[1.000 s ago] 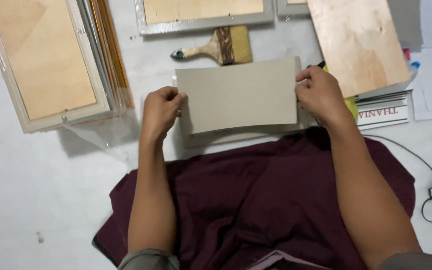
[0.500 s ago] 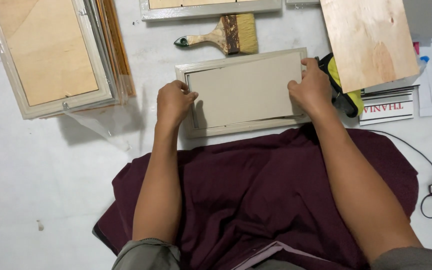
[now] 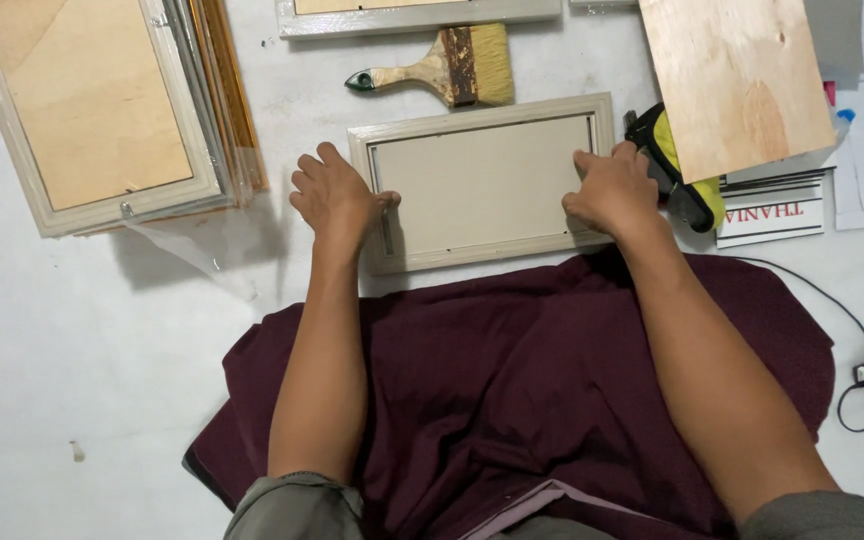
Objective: Assembling a picture frame by cleaning the glass, inserting a photo, and securing the wooden backing
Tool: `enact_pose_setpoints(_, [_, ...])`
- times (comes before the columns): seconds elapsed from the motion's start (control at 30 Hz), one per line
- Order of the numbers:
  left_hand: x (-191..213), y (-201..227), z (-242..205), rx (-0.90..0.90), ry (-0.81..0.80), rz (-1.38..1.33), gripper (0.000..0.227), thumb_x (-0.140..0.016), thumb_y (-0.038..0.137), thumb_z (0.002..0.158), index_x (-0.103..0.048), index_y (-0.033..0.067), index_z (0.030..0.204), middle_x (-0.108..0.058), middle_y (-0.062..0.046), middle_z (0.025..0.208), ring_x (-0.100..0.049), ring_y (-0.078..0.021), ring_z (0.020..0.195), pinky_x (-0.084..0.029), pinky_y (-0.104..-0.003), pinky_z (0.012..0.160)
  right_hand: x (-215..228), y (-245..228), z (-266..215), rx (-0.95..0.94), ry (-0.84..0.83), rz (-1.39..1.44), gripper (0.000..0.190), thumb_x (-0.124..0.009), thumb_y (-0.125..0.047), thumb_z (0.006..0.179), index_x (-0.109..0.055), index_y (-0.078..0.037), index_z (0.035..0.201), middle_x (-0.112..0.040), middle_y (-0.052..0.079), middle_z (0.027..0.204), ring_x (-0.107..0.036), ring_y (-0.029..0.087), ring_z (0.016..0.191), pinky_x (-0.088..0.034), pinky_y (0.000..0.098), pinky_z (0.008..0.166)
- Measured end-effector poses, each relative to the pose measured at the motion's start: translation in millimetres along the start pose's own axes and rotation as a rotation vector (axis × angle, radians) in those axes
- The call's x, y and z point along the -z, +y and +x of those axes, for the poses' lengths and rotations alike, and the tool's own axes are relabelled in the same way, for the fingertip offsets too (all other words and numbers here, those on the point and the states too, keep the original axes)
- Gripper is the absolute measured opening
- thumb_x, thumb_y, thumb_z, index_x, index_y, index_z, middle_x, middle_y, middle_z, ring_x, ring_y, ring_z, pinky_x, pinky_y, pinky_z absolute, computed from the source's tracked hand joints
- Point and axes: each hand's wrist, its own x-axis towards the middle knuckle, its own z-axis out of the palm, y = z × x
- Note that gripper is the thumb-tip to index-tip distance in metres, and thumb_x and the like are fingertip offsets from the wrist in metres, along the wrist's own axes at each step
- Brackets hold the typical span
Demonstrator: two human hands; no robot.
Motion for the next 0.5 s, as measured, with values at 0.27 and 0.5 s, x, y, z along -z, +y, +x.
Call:
enact_pose_setpoints(0.27, [9.6,0.7,-3.3,-0.007,0.011,0.013,0.095,-0.099,0.035,0.069,-0.042,-0.0028,0.135,-0.049,-0.028,0.125,-0.047,-0.0517,0.123,-0.038,-0.06,0.102,14.2,-20.7,-17.7,0.052,-0.001,-0.046,0.07,-0.071,-0.039,0.089,-0.055,-0.015,0.153,-0.035,0.032,0.155,-0.036,0.052,0.141,-0.04,0.0702,0.103])
enact_pose_setpoints(0.5, [43.5,-59.7,-7.6,-0.086,0.765,0.179,0.091,-0.096,0.064,0.079,-0.059,-0.0018,0.129,-0.058,-0.027,0.113,-0.057,-0.0512,0.107,-0.046,-0.066,0.084,19.1,-25.1,-20.0,0.12,-0.05,-0.047,0.067,-0.067,-0.035,0.092,-0.053,-0.016,0.155,-0.038,0.029,0.155,-0.037,0.052,0.141,-0.039,0.0667,0.105])
